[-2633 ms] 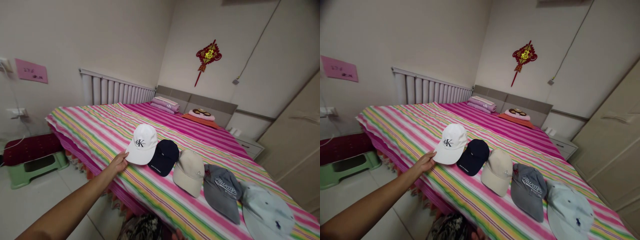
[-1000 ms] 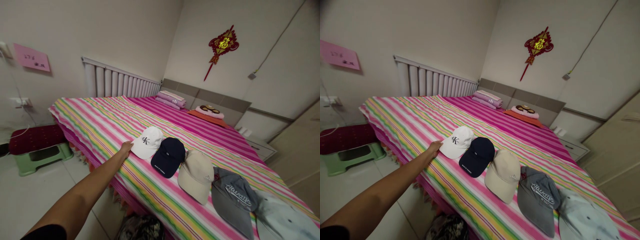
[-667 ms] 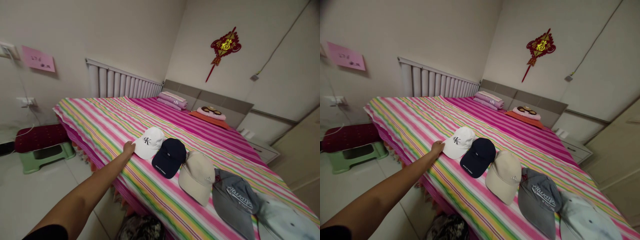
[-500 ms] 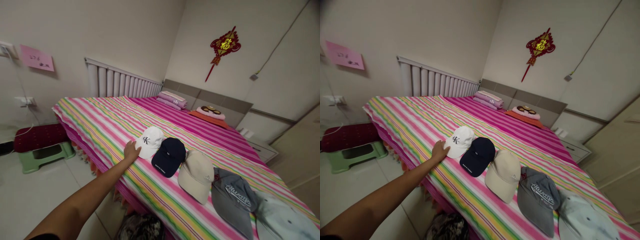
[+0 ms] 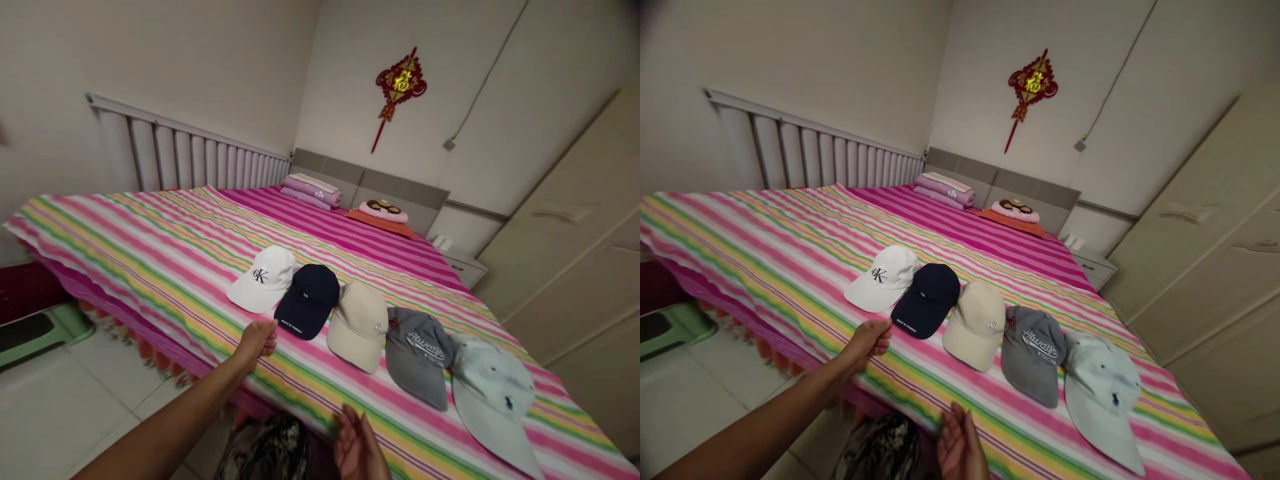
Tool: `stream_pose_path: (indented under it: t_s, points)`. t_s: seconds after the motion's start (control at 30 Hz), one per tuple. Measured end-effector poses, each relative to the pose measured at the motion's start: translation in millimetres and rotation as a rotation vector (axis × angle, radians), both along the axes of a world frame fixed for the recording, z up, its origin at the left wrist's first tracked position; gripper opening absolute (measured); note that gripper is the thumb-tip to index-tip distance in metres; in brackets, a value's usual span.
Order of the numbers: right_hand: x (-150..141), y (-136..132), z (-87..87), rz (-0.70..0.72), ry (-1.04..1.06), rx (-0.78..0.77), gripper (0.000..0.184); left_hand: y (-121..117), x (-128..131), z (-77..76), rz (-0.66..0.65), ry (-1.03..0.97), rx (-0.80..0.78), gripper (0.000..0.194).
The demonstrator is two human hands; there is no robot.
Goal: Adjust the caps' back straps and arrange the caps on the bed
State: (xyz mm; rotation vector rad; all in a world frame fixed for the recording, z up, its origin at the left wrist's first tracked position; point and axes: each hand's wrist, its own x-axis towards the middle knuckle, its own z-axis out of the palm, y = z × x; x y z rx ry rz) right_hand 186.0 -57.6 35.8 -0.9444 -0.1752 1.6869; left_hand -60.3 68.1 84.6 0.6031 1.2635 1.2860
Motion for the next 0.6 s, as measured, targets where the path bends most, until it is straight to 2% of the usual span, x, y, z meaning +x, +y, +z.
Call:
stream_pose_path:
  t_s: [0.07,0.1,0.2,0.33,0.47,0.6]
  points:
    - [0.0,21.8,27.2,-0.157,0.064,-0.035,0.014,-2.5,13.8,-0.2,-0.063,-0.072,-0.035,0.026]
    - [-0.2,33.2,39.1,-0.188,0.068,-0.039,0.013,-1.9,18.6,0.4,-0.079,-0.106,-0.043,0.025]
    - [0.7,64.5,59.6,-0.251,0.062,-0.061,0.022,3.1,27.3,3.2,-0.076,-0.177,-0.058,0.016]
    - [3.9,84.7,56.7,-0.299,0.044,-0.147,0.025,7.3,33.7,5.2,-0.035,-0.223,-0.062,0.017]
    - [3.4,84.6,49.4,-0.303,0.032,-0.180,0.021,7.0,40.2,5.1,-0.038,-0.251,-0.066,0.018]
    - [3.2,81.2,49.7,-0.306,0.010,-0.165,0.021,4.0,41.7,5.3,-0.063,-0.264,-0.075,0.015]
